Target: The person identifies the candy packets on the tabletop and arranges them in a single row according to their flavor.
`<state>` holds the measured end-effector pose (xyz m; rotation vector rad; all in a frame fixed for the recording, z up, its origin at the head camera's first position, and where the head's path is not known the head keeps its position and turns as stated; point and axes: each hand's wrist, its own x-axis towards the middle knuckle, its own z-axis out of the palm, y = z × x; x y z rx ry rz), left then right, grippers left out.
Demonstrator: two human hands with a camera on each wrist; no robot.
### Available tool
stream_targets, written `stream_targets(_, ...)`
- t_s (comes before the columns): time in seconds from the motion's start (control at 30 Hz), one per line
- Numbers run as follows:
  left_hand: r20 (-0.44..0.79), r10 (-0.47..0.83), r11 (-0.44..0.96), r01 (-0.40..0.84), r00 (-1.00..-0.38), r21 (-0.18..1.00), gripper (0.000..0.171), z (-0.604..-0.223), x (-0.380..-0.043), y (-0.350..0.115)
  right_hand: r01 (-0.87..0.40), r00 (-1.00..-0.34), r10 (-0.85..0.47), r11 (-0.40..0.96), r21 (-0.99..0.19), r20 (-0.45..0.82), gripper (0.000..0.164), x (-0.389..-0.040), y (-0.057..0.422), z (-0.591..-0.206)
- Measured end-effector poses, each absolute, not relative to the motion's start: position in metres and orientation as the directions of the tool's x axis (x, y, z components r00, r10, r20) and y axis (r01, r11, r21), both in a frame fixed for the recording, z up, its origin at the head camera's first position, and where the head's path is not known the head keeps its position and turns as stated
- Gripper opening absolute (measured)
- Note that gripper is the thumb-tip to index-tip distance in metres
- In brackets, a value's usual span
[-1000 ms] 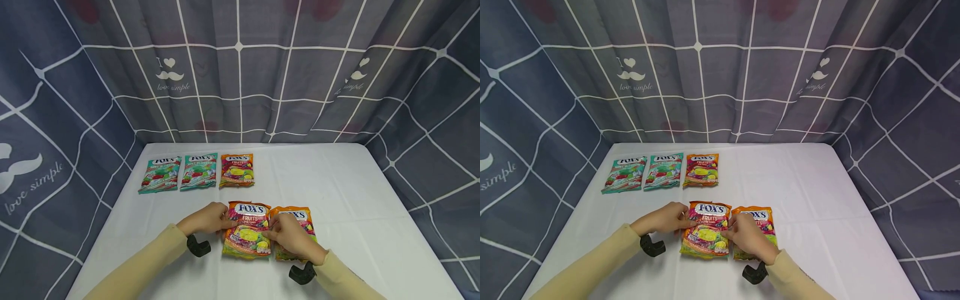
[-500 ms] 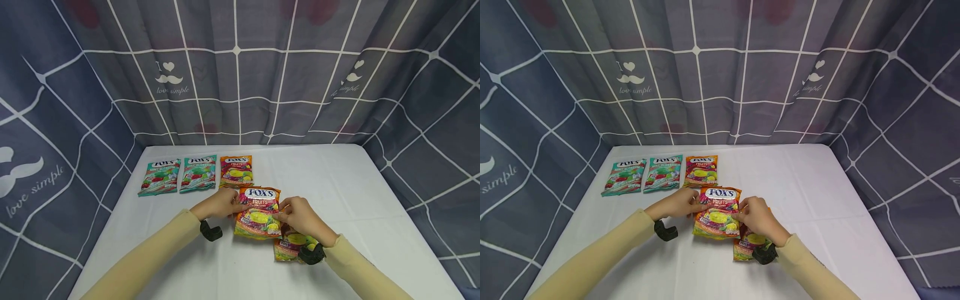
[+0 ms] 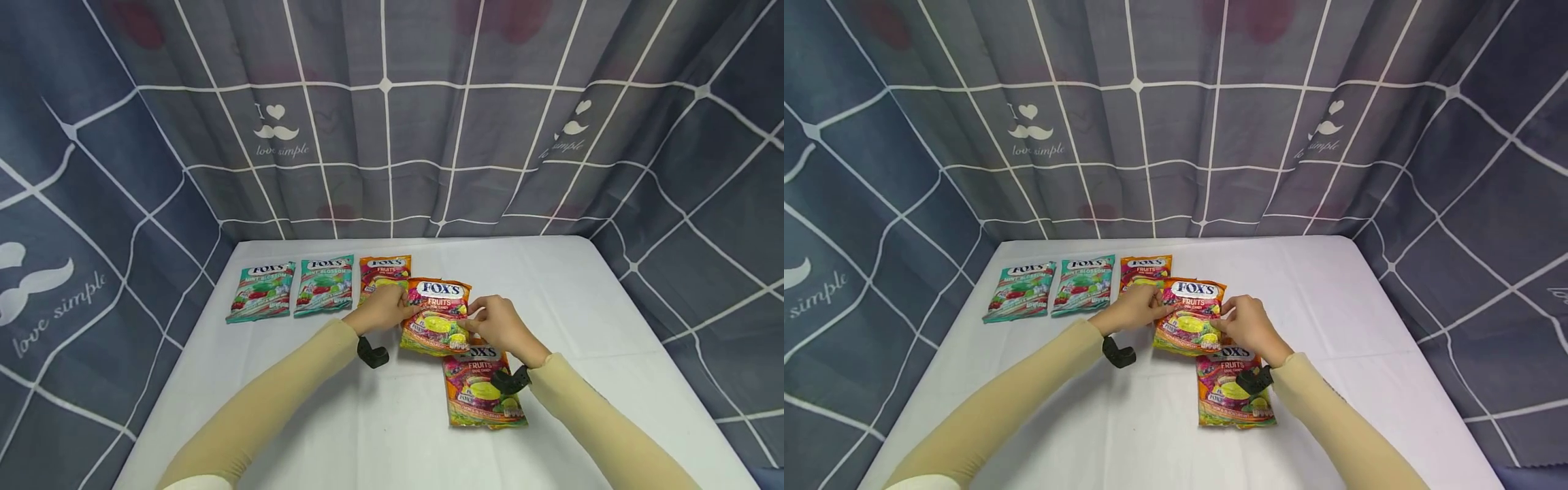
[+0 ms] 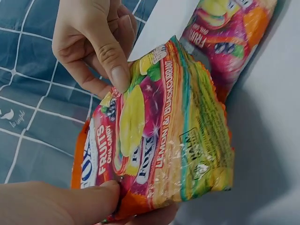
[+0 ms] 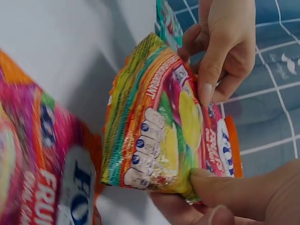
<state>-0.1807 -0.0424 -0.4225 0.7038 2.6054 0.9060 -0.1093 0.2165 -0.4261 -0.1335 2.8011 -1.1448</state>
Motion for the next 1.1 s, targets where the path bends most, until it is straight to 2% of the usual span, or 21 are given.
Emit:
stream_targets(0.13,-0.094,0.523,0.684,0.351,-0.847,0.640,0.040,-0.427,-0.195,-0.032,-0.024,-0.994,-0.095,0.694,-0.719,-0.058,0.035,-0.123,0.224,-0.428)
stream_targets(0.37,-0.019,0.517,0.707,0.414,-0.856,0.573,0.059,-0.492,-0.256,-0.010,-0.030,-0.998,-0.057,0.701,-0.712,-0.014,0.033,-0.148,0.239,-0.435)
stream_targets(0.53,-0.107,0.488,0.747,0.352,-0.866,0.564,0.062,-0.477,-0.256,0.006,-0.033,-0.999,-0.050,0.726,-0.687,-0.004,0.029,-0.168,0.248,-0.443)
stream_targets(0.67,-0.123,0.453,0.770,0.318,-0.883,0.553,0.063,-0.466,-0.254,0.014,-0.042,-0.999,-0.053,0.734,-0.678,0.005,0.028,-0.184,0.253,-0.449)
stream_targets(0.77,-0.129,0.427,0.780,0.293,-0.895,0.553,0.060,-0.457,-0.252,0.018,-0.040,-0.999,-0.043,0.736,-0.676,0.012,0.027,-0.193,0.255,-0.452)
stream_targets(0.87,-0.178,0.395,0.796,0.239,-0.901,0.556,0.049,-0.441,-0.246,0.022,-0.017,-1.000,-0.026,0.737,-0.675,-0.003,0.027,-0.202,0.258,-0.453)
stream_targets(1.0,-0.177,0.370,0.822,0.232,-0.912,0.520,0.033,-0.444,-0.249,0.026,0.022,-0.999,-0.006,0.742,-0.670,-0.039,0.027,-0.213,0.260,-0.457)
stream_targets(1.1,-0.175,0.356,0.837,0.230,-0.918,0.497,0.028,-0.447,-0.252,0.029,0.048,-0.998,0.015,0.745,-0.665,-0.056,0.027,-0.220,0.260,-0.459)
